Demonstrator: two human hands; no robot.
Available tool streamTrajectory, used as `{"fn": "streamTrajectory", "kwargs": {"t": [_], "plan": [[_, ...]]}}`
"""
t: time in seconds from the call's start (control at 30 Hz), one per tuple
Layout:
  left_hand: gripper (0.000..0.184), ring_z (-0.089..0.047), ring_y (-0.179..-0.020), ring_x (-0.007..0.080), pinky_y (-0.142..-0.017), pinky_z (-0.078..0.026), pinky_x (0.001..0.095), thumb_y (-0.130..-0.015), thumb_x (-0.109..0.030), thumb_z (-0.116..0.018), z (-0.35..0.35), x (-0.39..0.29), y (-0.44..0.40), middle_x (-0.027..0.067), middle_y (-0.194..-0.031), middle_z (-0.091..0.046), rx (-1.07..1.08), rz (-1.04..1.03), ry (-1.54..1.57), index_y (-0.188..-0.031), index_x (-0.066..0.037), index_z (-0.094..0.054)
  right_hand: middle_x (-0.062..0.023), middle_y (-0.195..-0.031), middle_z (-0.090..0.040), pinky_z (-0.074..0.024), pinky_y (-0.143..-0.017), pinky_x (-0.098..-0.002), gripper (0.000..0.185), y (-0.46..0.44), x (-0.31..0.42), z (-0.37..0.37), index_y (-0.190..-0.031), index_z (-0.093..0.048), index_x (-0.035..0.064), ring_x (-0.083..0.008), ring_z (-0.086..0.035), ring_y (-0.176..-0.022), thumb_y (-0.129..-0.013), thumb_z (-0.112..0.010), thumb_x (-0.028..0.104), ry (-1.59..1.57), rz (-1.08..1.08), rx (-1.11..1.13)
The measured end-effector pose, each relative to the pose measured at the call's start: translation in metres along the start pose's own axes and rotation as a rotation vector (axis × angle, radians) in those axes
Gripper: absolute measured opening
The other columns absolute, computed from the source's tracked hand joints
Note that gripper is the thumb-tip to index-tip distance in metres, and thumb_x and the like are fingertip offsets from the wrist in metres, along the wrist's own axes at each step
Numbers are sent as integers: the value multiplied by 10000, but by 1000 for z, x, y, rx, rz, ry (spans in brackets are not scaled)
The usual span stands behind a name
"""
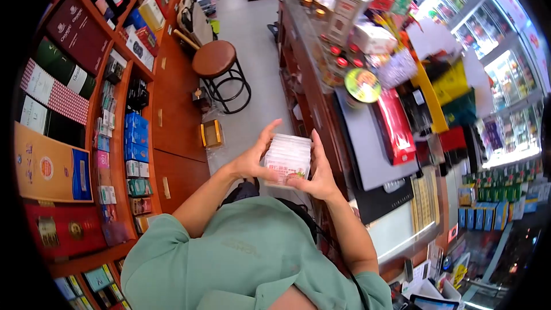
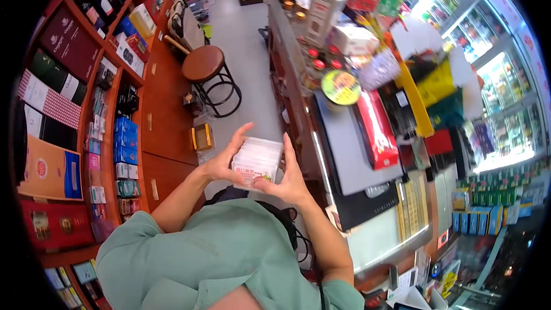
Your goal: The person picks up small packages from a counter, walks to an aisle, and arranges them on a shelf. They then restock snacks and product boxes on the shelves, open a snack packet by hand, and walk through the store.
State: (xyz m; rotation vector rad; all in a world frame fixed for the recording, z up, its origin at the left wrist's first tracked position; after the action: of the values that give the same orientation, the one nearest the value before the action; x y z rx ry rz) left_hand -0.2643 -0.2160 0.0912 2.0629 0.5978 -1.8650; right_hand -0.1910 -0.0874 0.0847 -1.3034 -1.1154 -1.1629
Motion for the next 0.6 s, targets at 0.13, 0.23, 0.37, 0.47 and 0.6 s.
{"fn": "streamTrajectory", "kwargs": {"t": [0.13,0.23,0.37,0.47,0.6], "plan": [[1242,-418,-1267,244,-1107,-264,365,-675,-461,-828,98,-1,11,133,-1363,-418,-140,-11,293,-1542,-119,-7,-162,-1324,-451,-347,-1070,-364,1193,-88,-17,-42,-1521,-62,-15,-247,-475,-1233,-636,-833,199,-232,-82,-1],[986,-428,-1262,231,-1085,-292,377,-863,-602,-576,168,19,15,142,-1371,-443,-186,10,403,-1539,-113,-51,-180,-1308,-474,-310,-1096,-370,1167,-143,-37,-73,-1507,-83,-55,-256,-469,-1249,-633,-821,173,-391,-320,-20],[844,-510,-1184,292,-1022,-376,423,-911,-672,-411,240,2,20,200,-1314,-511,-327,22,751,-1491,-81,-246,-157,-1214,-585,-495,-923,-440,858,-208,-41,-110,-1346,-443,12,-285,-599,-1089,-656,-721,437,-672,-476,32],[768,-551,-1134,315,-991,-410,447,-935,-633,-402,278,0,22,210,-1310,-521,-432,-23,995,-1446,-64,-329,-179,-1285,-526,-484,-946,-481,908,-253,-29,-135,-1381,-419,56,-341,-560,-1137,-663,-687,542,-874,-435,109],[689,-577,-1091,326,-964,-434,452,-957,-586,-397,322,39,8,213,-1298,-536,-593,1,990,-1394,-54,-396,-192,-1318,-496,-483,-944,-504,918,-315,-40,-136,-1383,-417,59,-355,-529,-1177,-665,-675,569,-888,-409,72]]}}
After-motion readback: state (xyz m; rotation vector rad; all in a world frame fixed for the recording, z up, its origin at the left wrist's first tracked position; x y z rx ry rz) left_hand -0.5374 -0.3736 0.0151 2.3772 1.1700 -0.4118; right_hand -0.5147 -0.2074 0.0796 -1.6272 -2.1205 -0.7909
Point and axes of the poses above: each hand's wrist, its own y-axis away from the middle knuckle, its own z-axis out of the back of the hand, x = y × z, the point moved 8 cm from there along -y, towards the middle knuckle
